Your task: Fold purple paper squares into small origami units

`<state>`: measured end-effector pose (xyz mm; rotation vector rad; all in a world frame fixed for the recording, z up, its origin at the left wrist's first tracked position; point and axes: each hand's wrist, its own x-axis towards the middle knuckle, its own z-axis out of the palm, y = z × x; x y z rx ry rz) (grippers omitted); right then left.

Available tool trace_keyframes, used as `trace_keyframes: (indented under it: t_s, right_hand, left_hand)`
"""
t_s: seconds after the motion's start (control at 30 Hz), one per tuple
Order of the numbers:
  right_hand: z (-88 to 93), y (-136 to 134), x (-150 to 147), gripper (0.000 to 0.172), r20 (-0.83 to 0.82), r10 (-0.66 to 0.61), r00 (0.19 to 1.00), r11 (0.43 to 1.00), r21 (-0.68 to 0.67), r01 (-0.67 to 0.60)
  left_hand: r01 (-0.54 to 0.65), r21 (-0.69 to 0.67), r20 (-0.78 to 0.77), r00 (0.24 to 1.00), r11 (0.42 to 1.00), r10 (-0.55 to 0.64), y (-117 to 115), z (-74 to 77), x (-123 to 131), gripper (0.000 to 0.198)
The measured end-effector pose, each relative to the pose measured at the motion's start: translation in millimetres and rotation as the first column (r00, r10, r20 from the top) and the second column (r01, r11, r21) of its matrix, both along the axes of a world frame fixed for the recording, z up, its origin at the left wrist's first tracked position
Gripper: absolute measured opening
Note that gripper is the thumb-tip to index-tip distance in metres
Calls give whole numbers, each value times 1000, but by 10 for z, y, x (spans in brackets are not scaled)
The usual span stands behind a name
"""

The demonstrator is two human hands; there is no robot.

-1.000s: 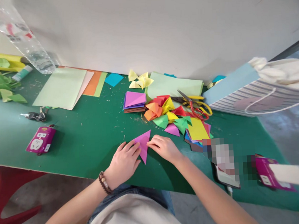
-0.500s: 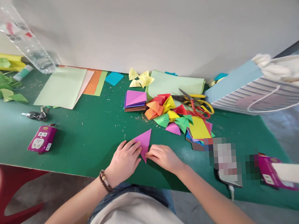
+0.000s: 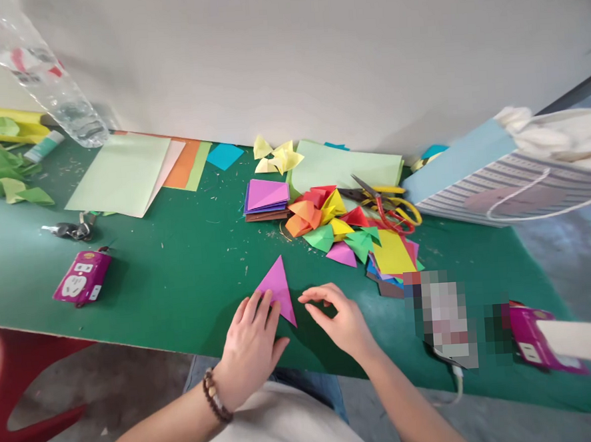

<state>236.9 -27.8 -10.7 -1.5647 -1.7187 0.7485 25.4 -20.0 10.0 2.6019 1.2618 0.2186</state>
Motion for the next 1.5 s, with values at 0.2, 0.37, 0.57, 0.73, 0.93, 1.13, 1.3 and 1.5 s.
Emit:
trace_keyframes:
  t_s: [0.2, 0.37, 0.57, 0.73, 0.93, 1.13, 1.3, 1.5]
  right_hand:
    - [-45, 47, -79, 12, 3, 54, 999, 995, -85, -53]
    - [-7, 152, -124, 11, 140, 52, 989, 999, 6, -54]
    - [-22, 509, -155, 8, 154, -15, 988, 998, 63, 5]
    - [-63, 830, -179, 6, 115, -34, 993, 993, 115, 21]
    - [-127, 1024, -149, 7, 78, -7, 997, 989, 148, -5]
    - [-150, 1101, -23, 11, 99, 70, 993, 983, 164, -85]
    - [-115, 1148, -5, 17, 279, 155, 948, 953, 210, -218]
    - [-94, 1074, -3, 21, 353, 248, 902, 922, 201, -332]
  left_hand:
    - [-24, -21, 5, 1000, 999, 24, -155, 1, 58, 52]
    - [-26, -38, 12, 1000, 999, 27, -130, -3, 66, 49]
    - [-17, -34, 19, 1000, 999, 17, -137, -27, 55, 52]
    - [-11, -38, 23, 1000, 999, 12, -148, -39, 46, 52]
    - [-16, -56, 42, 999, 998, 19, -145, -20, 23, 48]
    - [-18, -59, 84, 996, 998, 23, -146, -17, 5, 49]
    - [-22, -49, 95, 995, 999, 27, -150, 3, -10, 49]
    - [-25, -39, 99, 995, 999, 29, -159, -14, -11, 49]
